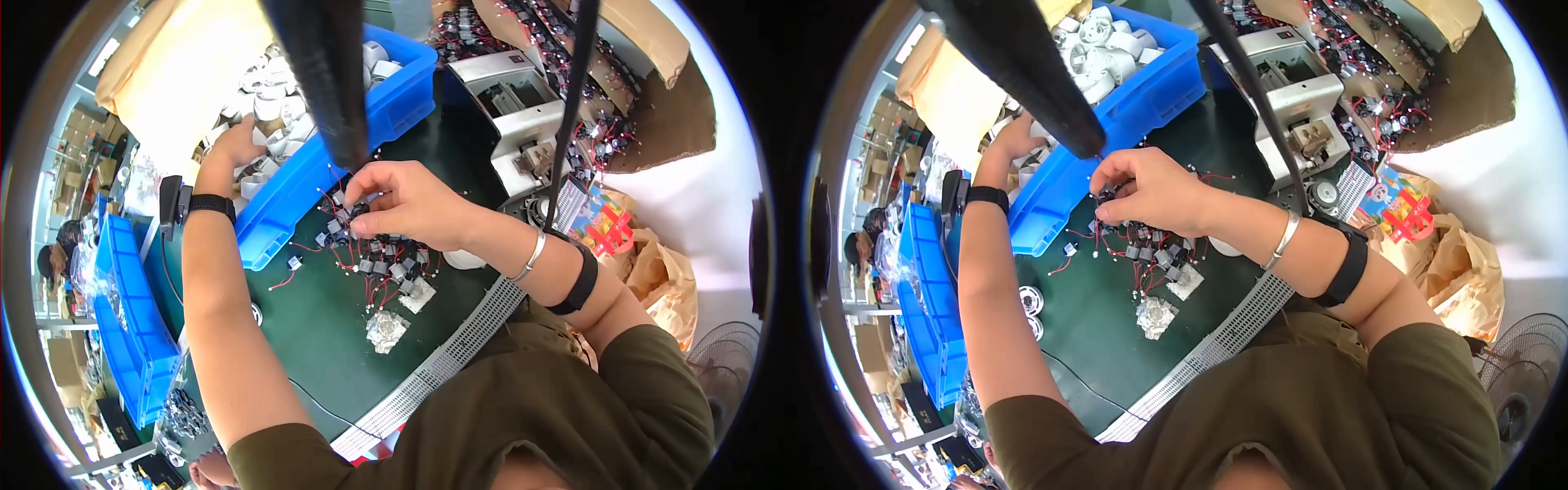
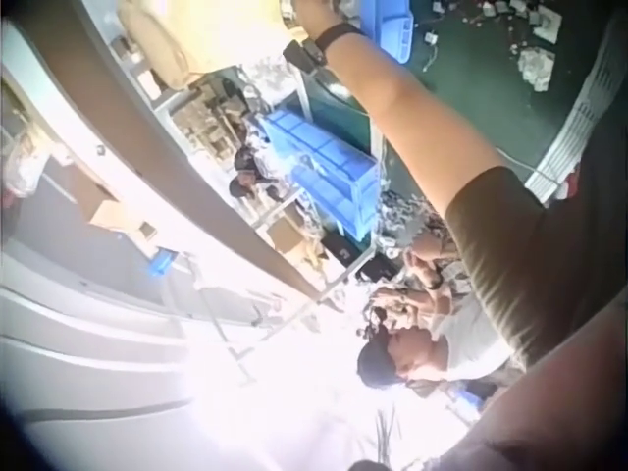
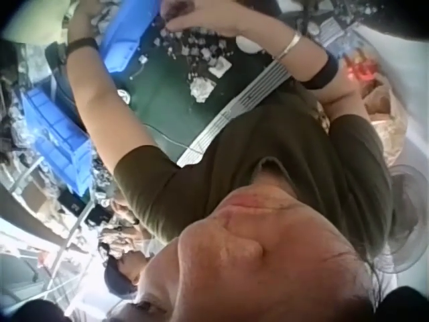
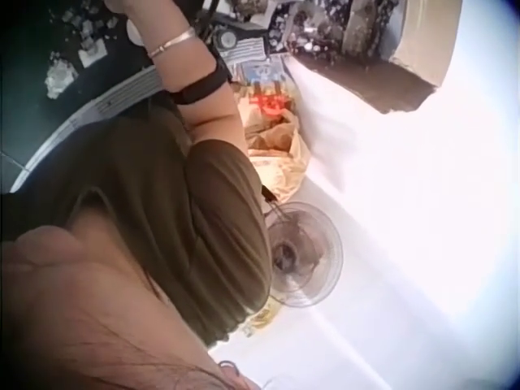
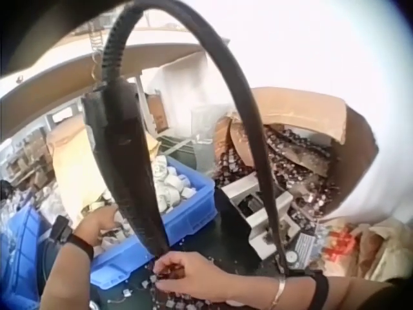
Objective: Assembling electronic components into a circular metal housing using an electric screwdriver.
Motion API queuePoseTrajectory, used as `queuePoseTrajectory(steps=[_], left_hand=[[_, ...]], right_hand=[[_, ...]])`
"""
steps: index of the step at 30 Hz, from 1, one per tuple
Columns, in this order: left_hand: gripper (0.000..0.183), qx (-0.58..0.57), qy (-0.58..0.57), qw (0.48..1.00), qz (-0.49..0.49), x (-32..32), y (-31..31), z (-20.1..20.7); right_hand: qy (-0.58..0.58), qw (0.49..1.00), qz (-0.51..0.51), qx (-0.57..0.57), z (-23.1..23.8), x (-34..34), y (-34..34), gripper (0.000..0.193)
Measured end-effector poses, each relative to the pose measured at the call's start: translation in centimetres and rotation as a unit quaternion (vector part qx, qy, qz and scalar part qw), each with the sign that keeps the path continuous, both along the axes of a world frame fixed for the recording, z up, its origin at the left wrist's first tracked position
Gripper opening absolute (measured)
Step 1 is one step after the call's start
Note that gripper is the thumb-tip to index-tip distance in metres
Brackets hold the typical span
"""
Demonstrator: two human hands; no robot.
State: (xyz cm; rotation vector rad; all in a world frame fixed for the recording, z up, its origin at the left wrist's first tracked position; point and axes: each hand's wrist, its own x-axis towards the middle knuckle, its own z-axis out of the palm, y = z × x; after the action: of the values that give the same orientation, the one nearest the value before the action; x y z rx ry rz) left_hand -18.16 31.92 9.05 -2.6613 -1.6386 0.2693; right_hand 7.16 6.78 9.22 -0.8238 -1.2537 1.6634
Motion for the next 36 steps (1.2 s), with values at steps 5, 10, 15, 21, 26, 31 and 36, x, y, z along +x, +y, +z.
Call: queuePoseTrajectory(steps=[5, 10, 15, 21, 26, 31, 36], left_hand=[[0.079, 0.062, -0.118, 0.991, -0.026, -0.9, -3.1, 1.0], [0.051, 0.113, -0.358, 0.927, -0.026, 1.4, -9.6, 6.3], [0.053, -0.186, -0.652, 0.732, -0.07, 9.0, -24.3, 0.4], [0.062, 0.0, -0.645, 0.761, -0.071, 17.6, -31.0, -7.2], [0.057, 0.071, -0.576, 0.813, -0.052, 18.3, -31.5, -9.0], [0.062, 0.093, -0.545, 0.832, -0.051, 18.3, -31.3, -9.2], [0.06, -0.045, -0.568, 0.821, -0.034, 16.8, -30.4, -8.0]], right_hand=[[-0.023, 0.996, 0.077, -0.032, 0.2, 1.0, -3.7, 0.028], [-0.084, 0.995, 0.056, -0.016, 2.0, 3.4, -8.3, 0.026], [-0.092, 0.993, -0.046, 0.06, 0.9, 7.0, -11.0, 0.029], [-0.148, 0.966, -0.176, 0.116, 0.2, 9.5, -9.3, 0.026], [-0.234, 0.943, -0.161, 0.173, -1.7, 11.1, -7.8, 0.025], [-0.366, 0.901, -0.08, 0.22, -2.1, 10.6, -7.0, 0.022], [-0.395, 0.852, -0.006, 0.345, -2.3, 10.9, -6.1, 0.021]])
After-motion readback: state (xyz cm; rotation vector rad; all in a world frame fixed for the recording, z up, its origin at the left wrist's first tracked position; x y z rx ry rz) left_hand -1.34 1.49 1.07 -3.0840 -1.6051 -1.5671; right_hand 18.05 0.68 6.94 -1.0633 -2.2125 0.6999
